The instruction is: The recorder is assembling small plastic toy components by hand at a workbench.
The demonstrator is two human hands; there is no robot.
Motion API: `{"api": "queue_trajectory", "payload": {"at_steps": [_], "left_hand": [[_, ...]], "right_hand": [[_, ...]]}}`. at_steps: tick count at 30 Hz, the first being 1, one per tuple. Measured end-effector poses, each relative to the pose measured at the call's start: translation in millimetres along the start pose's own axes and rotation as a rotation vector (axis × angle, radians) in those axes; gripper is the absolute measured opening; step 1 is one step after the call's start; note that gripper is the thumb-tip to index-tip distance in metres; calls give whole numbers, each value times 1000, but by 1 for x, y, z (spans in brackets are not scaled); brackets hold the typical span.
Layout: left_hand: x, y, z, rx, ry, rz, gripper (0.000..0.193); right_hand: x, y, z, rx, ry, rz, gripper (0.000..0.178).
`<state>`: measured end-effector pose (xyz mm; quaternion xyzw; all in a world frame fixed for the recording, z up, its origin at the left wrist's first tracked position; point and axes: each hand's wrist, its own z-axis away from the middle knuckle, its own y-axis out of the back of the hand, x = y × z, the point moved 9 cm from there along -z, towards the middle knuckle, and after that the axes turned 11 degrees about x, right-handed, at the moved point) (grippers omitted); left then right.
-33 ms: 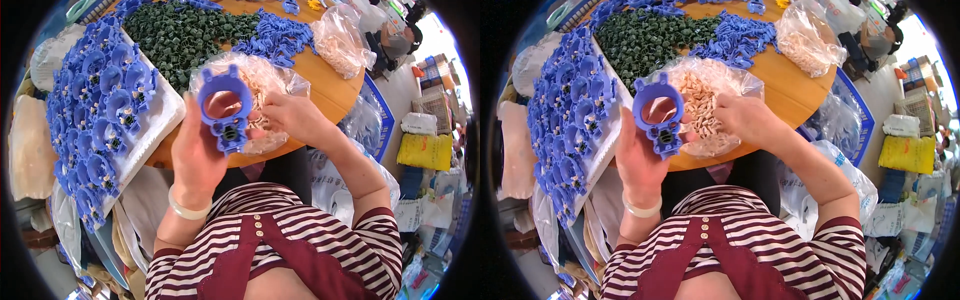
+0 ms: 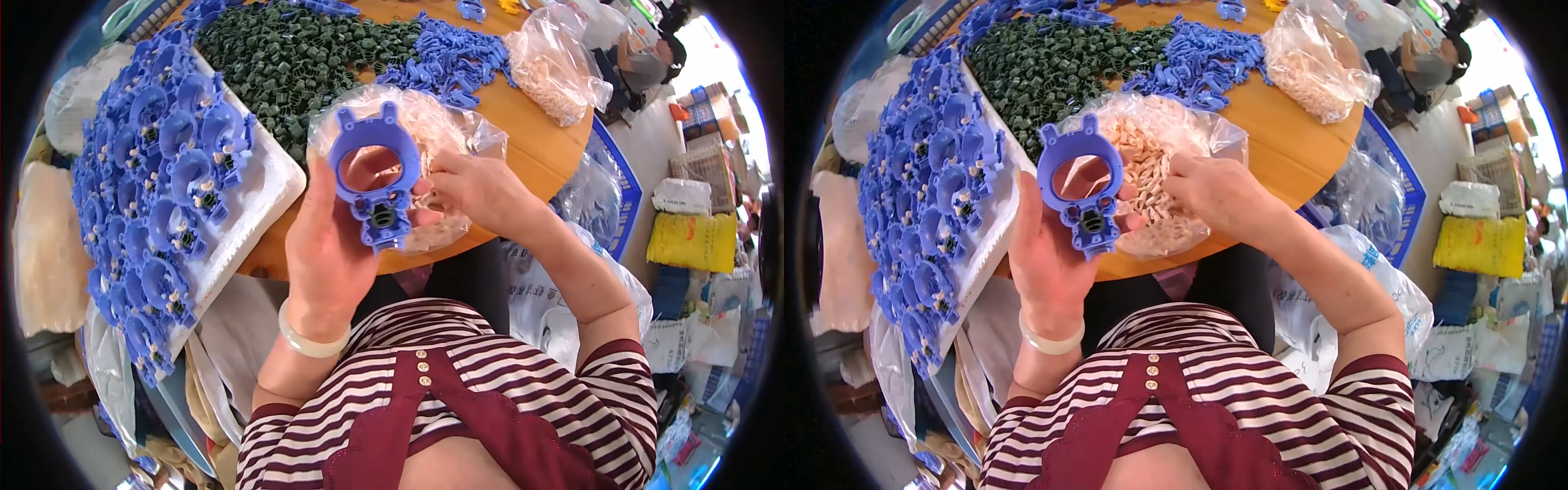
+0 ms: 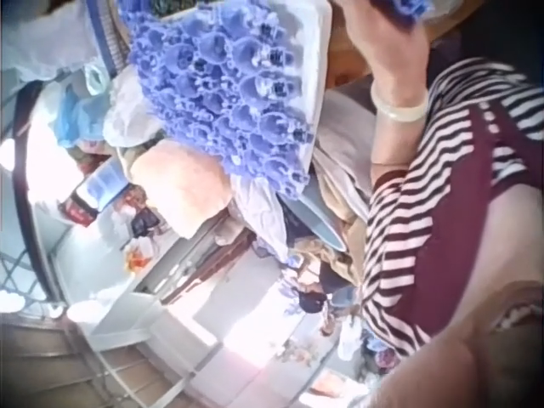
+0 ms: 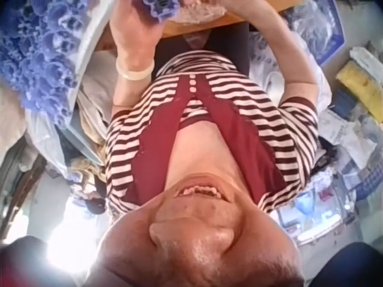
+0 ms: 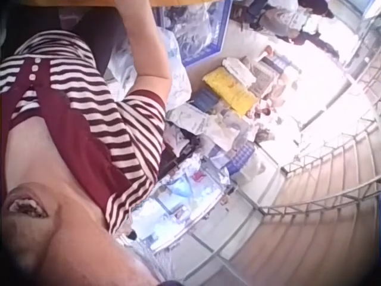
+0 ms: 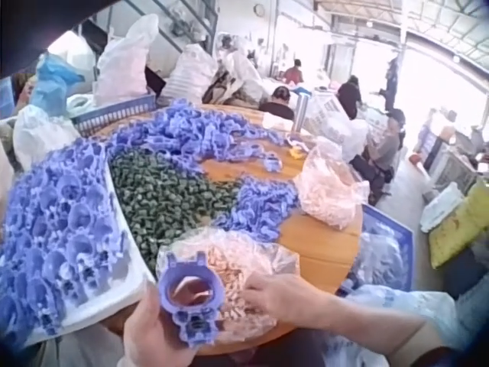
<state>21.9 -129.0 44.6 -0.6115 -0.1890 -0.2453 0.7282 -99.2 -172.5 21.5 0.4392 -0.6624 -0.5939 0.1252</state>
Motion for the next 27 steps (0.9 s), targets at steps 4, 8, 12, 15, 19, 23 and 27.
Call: {"api": "queue_trajectory", "payload": {"at_steps": [4,8,12,15,19,23,27], "left_hand": [[-5,-5,-12,-37,54,-1,56],[-10,3,-18,-50,56,-7,54],[-15,12,-13,0,57,-38,54],[-20,15,-4,33,37,2,54],[-36,8,5,11,19,-70,53],[-55,-5,9,88,56,-23,54],[-68,-17,1,98,63,-47,56]], "right_hand": [[18,10,-1,193,-113,-239,13],[24,17,8,325,-172,-279,10],[42,13,24,381,-489,-551,8],[48,14,31,403,-614,-842,9],[31,32,35,395,-559,-1006,14],[24,52,38,382,-423,-1005,14],[28,72,39,385,-301,-997,14]]}}
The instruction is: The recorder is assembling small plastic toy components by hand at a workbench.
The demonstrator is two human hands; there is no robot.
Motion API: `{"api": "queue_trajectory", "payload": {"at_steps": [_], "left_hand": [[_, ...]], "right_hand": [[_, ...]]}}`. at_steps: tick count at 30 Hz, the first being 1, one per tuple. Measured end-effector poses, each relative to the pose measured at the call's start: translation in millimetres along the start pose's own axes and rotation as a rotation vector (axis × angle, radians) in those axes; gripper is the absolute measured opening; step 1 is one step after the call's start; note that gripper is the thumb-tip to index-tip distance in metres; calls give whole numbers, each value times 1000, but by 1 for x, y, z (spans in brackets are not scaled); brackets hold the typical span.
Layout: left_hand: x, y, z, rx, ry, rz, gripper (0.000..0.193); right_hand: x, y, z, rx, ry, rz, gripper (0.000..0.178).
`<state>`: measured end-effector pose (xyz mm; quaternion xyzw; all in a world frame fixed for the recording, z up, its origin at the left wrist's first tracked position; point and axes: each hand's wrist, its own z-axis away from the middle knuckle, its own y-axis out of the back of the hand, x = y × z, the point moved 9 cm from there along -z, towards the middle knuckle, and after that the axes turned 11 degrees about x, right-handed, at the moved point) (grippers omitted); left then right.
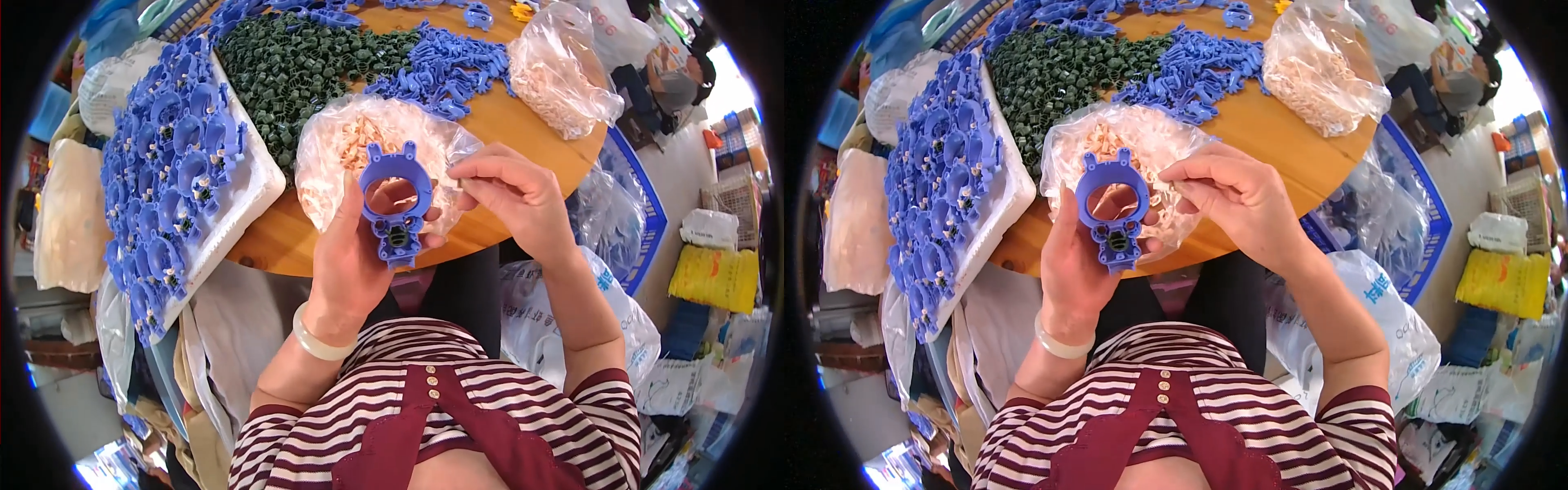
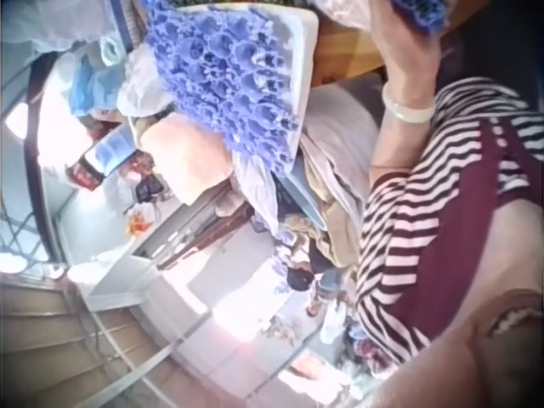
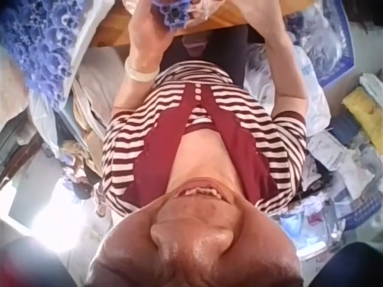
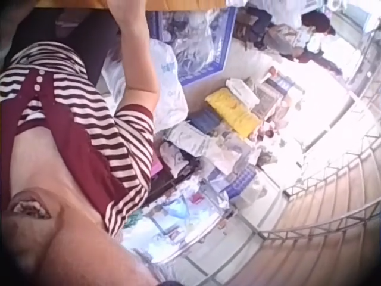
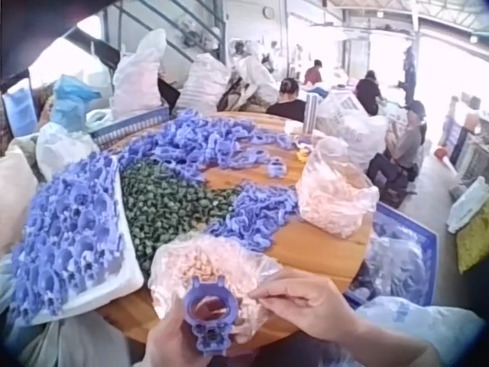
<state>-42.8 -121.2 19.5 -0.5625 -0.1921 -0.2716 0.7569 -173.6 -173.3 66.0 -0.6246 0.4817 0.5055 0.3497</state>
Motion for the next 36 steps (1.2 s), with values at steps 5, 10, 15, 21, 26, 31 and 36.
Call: {"api": "queue_trajectory", "payload": {"at_steps": [5,10,15,21,26,31,36], "left_hand": [[-14,-22,-6,-103,85,242,57],[-19,-4,-8,67,29,165,56],[-20,3,10,33,8,201,50],[-17,10,34,0,19,217,50],[-8,28,48,-36,13,221,52],[7,37,67,-86,-26,221,47],[20,48,87,-111,-84,239,47]], "right_hand": [[-15,11,-5,-64,19,-81,15],[-34,-7,1,-192,234,76,14],[-45,-33,16,-241,476,268,13],[-54,-62,36,-263,566,391,13],[-62,-88,48,-242,561,465,10],[-62,-120,53,-327,449,515,7],[-68,-138,67,-265,419,534,8]]}}
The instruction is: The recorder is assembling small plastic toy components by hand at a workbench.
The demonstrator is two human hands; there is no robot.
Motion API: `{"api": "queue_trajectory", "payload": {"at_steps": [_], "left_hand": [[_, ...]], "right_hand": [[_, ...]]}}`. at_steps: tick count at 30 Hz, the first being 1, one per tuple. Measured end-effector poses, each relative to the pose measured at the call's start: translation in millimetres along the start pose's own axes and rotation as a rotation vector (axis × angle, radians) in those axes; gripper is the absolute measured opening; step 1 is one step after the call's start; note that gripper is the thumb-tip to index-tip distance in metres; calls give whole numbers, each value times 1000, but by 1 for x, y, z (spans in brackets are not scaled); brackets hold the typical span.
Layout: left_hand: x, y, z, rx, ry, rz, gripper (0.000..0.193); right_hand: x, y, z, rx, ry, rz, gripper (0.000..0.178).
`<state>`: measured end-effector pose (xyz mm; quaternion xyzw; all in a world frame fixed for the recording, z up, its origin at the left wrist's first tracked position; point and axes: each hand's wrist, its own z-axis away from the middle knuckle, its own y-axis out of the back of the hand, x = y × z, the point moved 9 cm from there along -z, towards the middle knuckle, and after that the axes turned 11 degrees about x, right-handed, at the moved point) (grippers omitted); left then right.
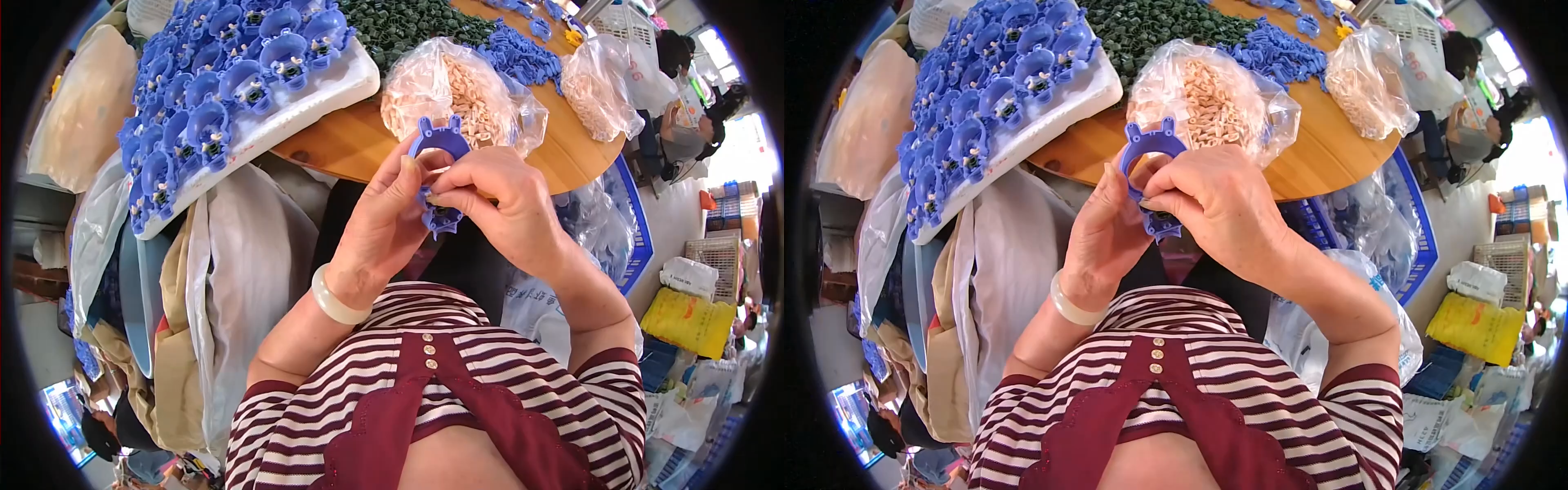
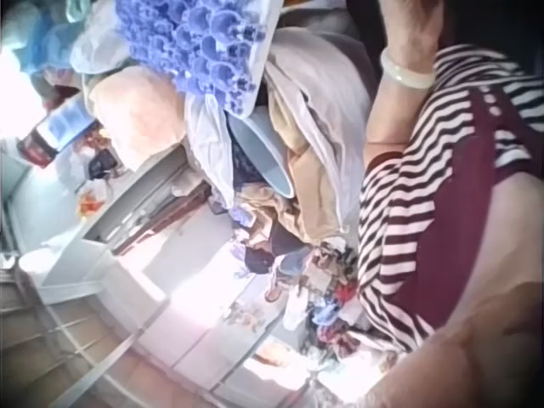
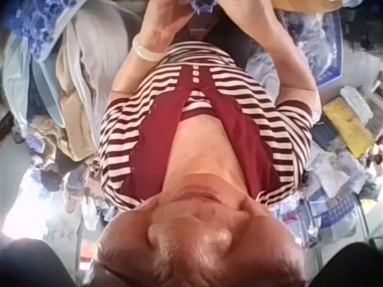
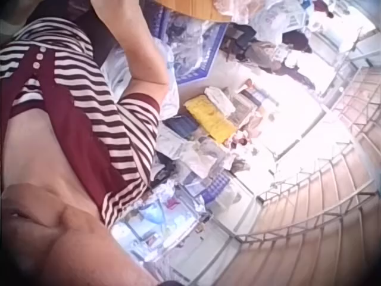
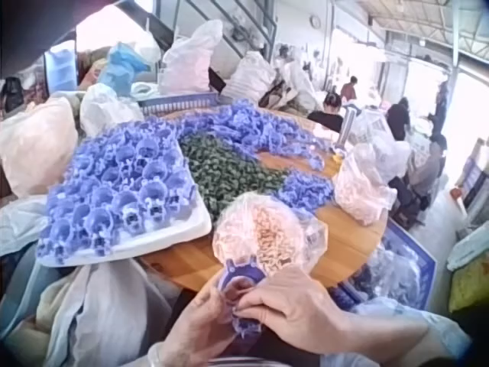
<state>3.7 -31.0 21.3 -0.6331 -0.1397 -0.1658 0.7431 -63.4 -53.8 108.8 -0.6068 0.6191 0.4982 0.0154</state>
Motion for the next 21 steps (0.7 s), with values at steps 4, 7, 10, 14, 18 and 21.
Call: {"api": "queue_trajectory", "payload": {"at_steps": [4,7,10,14,18,21], "left_hand": [[5,3,15,-58,-35,-21,51],[3,3,25,-87,-26,-15,53],[-1,0,34,-130,-8,-2,54],[-3,2,38,-125,-13,-28,54],[0,1,41,-128,-60,-72,51],[-4,9,43,-97,-59,-60,48]], "right_hand": [[-20,-5,12,53,49,107,8],[-23,-4,20,44,-81,41,8],[-27,-5,27,30,-178,13,9],[-23,-6,37,29,-338,-90,9],[-47,-5,35,110,49,135,7],[-49,-9,41,149,187,207,7]]}}
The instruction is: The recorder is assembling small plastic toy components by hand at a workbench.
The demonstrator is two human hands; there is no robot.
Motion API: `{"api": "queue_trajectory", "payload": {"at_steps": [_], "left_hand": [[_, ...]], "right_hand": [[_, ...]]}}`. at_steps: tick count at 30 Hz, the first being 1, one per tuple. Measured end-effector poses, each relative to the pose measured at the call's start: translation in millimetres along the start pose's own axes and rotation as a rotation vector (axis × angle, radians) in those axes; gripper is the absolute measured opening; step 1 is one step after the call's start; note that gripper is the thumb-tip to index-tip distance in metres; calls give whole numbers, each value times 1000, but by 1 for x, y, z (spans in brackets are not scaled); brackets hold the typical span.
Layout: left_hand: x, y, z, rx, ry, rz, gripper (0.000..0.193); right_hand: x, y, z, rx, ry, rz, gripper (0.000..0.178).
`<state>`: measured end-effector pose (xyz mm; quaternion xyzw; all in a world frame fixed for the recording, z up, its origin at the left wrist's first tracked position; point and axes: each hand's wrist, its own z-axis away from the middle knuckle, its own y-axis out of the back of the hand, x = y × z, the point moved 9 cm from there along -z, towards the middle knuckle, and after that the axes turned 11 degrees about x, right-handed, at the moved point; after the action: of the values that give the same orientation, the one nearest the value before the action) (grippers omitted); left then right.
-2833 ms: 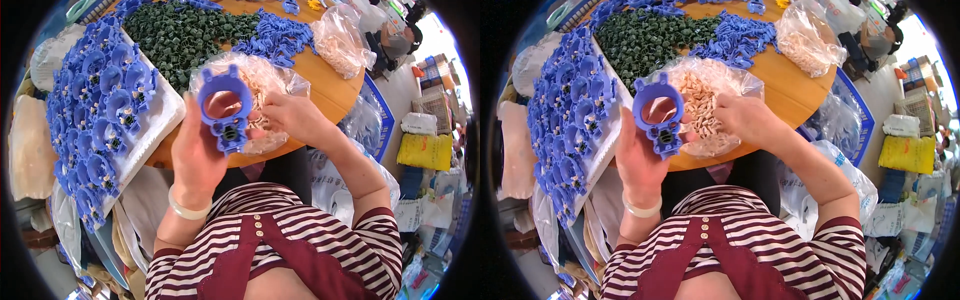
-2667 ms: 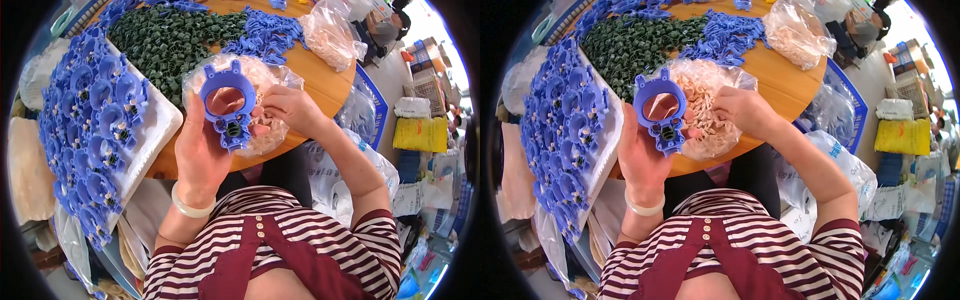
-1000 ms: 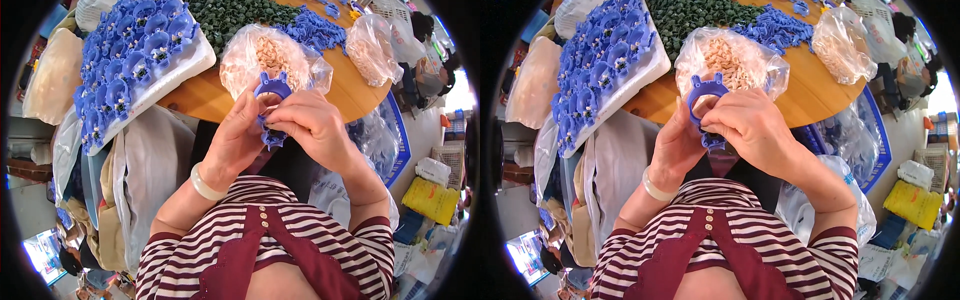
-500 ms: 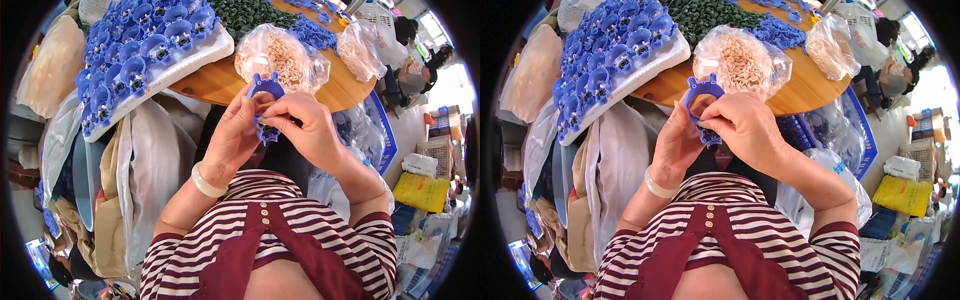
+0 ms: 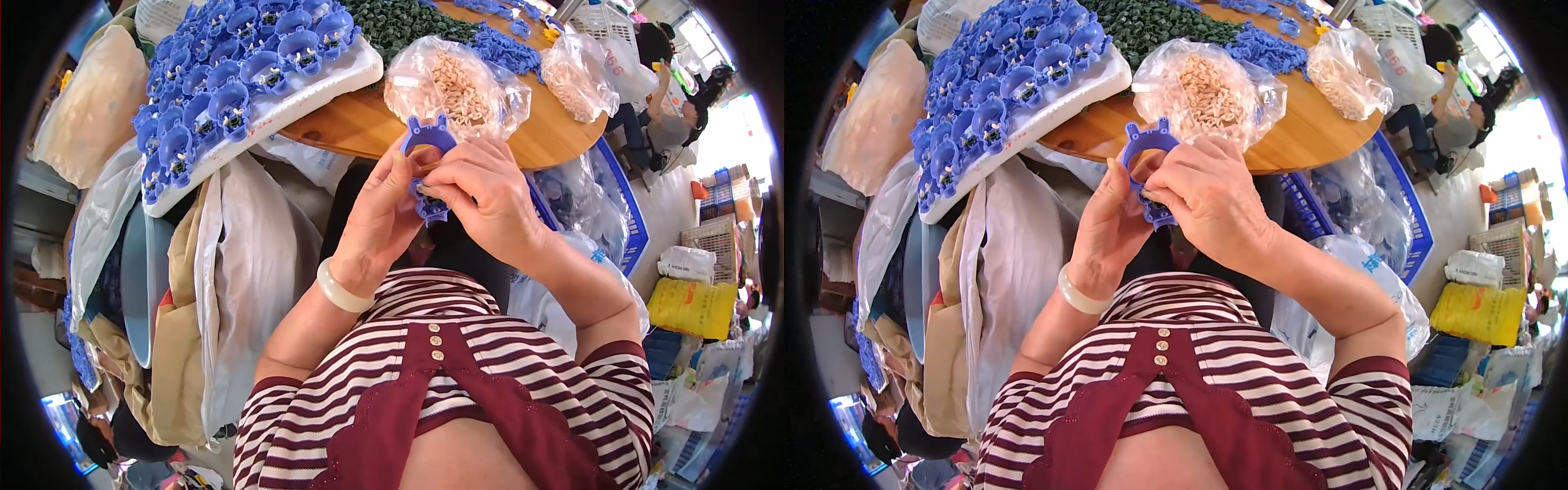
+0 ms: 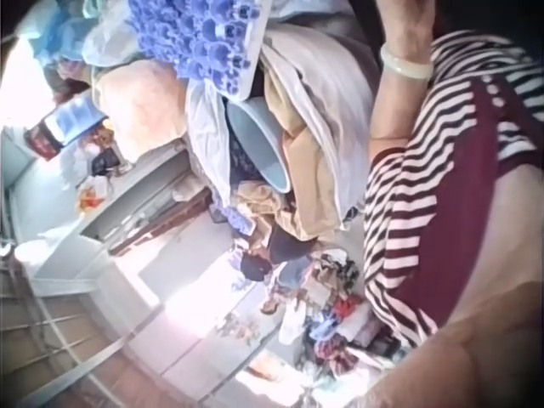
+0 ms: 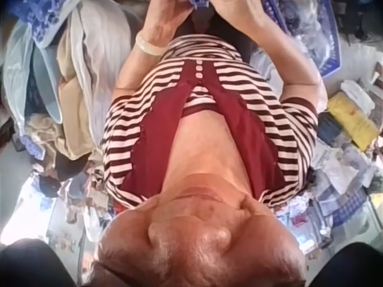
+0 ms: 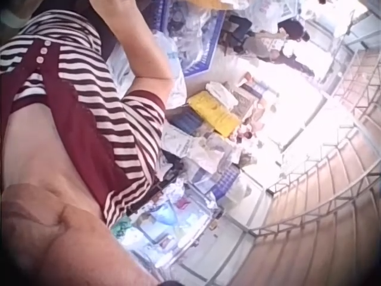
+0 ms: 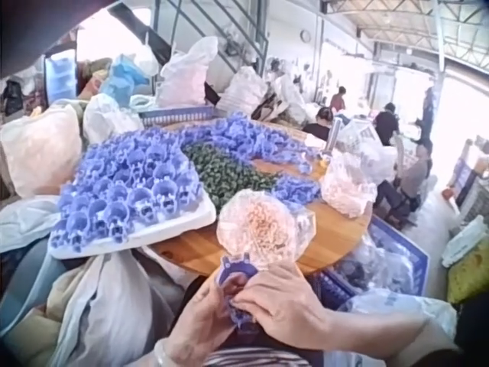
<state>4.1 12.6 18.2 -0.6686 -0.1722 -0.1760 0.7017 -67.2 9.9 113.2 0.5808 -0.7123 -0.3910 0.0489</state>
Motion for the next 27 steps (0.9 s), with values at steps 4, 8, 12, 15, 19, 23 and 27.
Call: {"api": "queue_trajectory", "payload": {"at_steps": [4,8,12,15,19,23,27], "left_hand": [[-8,18,-3,92,43,-2,46],[-15,17,-7,77,121,64,45],[-16,24,-8,118,129,28,44],[-13,25,-15,112,139,3,44],[-13,26,-20,87,151,-3,43],[-19,29,-25,112,179,44,44],[-25,27,-25,99,187,-7,46]], "right_hand": [[16,-8,8,-6,-33,-40,11],[16,-4,8,-40,-16,-67,16],[24,-9,9,-68,-13,-88,17],[32,-14,3,-96,-16,-117,15],[25,-12,-2,-28,112,-113,14],[24,-14,1,-49,233,-34,18],[27,-15,6,-109,268,-13,20]]}}
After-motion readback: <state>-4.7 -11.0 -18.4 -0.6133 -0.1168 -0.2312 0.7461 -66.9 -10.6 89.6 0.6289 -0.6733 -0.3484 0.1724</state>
